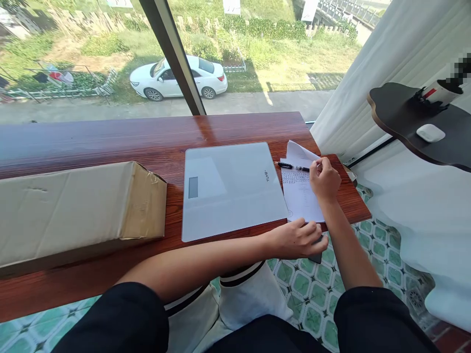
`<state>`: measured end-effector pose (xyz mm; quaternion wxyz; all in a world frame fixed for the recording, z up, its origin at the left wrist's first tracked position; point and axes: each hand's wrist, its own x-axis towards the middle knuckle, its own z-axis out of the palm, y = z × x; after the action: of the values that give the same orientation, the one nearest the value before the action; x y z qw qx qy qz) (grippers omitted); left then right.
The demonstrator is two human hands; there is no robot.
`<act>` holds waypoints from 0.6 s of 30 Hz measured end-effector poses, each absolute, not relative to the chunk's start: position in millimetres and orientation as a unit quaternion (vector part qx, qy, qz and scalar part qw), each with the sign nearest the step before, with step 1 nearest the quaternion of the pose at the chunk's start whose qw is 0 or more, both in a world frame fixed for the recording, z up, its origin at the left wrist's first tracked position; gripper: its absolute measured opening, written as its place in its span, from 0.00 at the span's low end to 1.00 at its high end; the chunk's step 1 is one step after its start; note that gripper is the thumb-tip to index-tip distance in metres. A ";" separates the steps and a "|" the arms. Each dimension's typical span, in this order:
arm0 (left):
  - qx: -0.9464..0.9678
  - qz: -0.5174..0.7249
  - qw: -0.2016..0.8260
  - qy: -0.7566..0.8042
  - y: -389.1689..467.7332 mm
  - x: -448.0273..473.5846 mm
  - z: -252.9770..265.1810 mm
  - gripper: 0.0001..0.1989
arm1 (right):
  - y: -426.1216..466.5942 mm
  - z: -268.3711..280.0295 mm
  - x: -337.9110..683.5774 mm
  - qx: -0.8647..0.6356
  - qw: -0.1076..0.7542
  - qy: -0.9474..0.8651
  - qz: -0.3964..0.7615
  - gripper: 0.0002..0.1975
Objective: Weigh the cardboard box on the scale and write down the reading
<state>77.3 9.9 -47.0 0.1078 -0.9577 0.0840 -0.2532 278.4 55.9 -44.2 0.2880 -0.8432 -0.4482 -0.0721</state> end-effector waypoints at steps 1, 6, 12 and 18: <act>-0.954 -0.259 0.113 0.098 10.3 76.9 -47.3 0.16 | 56.3 -44.6 278.5 -0.844 0.286 -0.448 -0.071 0.12; -0.947 -0.261 0.125 0.140 11.6 70.5 -44.2 0.16 | 57.7 -47.9 280.0 -0.843 0.280 -0.454 -0.068 0.12; -0.932 -0.316 0.143 0.103 11.0 38.6 -22.7 0.14 | 58.3 -52.0 280.5 -0.848 0.262 -0.455 -0.065 0.12; -0.932 -0.330 0.148 -0.014 12.2 -27.1 0.9 0.16 | 57.3 -49.4 279.2 -0.861 0.217 -0.454 -0.074 0.13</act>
<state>-27.1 12.2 0.9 0.1484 -0.9321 -0.0137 -0.3302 279.2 57.3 -49.4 0.2165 -0.8609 -0.4544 -0.0740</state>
